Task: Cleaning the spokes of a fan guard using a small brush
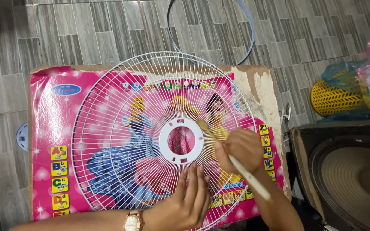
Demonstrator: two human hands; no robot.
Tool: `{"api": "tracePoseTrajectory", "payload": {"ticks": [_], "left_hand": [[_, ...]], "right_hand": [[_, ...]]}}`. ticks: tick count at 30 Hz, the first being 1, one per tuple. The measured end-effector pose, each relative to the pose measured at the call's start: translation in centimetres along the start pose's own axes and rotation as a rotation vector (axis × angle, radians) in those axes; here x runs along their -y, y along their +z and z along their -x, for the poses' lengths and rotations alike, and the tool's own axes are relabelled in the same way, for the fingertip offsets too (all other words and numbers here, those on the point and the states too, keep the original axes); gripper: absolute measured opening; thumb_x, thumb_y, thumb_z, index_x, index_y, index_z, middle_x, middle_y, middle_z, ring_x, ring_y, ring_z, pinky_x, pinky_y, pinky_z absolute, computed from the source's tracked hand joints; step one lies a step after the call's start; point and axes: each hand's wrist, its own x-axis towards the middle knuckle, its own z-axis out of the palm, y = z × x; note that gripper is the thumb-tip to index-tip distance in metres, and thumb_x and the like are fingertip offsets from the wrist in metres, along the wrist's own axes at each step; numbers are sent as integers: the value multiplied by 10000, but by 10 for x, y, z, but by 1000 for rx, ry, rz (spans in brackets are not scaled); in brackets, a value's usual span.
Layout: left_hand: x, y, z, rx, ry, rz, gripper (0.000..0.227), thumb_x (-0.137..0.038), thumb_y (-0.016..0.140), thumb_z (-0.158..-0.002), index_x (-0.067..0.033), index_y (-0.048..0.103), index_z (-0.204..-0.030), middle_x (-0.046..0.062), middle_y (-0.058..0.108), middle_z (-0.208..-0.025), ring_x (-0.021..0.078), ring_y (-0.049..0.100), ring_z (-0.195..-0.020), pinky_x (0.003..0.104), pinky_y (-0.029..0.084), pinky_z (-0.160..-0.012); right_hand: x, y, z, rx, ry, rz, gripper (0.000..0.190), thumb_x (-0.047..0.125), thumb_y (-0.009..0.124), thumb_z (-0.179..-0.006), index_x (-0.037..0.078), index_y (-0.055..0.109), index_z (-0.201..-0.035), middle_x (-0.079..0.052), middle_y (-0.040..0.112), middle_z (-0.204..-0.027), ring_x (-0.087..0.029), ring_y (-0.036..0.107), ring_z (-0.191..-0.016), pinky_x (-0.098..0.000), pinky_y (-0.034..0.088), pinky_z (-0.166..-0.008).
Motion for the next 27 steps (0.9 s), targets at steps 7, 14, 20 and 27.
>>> {"api": "tracePoseTrajectory", "payload": {"ticks": [7, 14, 20, 27], "left_hand": [[3, -4, -3, 11, 9, -1, 294, -104, 590, -952, 94, 677, -1152, 310, 714, -1121, 425, 742, -1032, 460, 659, -800], [1, -9, 4, -79, 125, 42, 235, -156, 626, -997, 58, 724, -997, 287, 732, -988, 412, 761, -966, 444, 660, -775], [8, -13, 0, -56, 300, -165, 166, -25, 683, -887, 117, 736, -955, 237, 749, -915, 341, 777, -859, 348, 676, -742], [13, -16, -2, -86, 311, -216, 137, 18, 658, -848, 127, 725, -896, 236, 730, -858, 341, 766, -809, 334, 669, -707]], "right_hand": [[47, -33, 39, -16, 276, -302, 262, -78, 653, -664, 96, 471, -591, -21, 538, -539, -148, 436, -437, -284, 417, -468], [41, -22, 44, -297, 551, -175, 151, 153, 747, -849, 12, 694, -857, -113, 722, -740, -154, 696, -582, -238, 586, -539], [46, 8, 39, -103, 151, 267, 324, 138, 602, -927, 99, 584, -606, 2, 555, -474, -123, 478, -393, -271, 432, -391], [98, -32, 69, 61, 468, 33, 99, 33, 687, -664, 131, 675, -678, 8, 710, -682, -154, 647, -563, -283, 542, -543]]}}
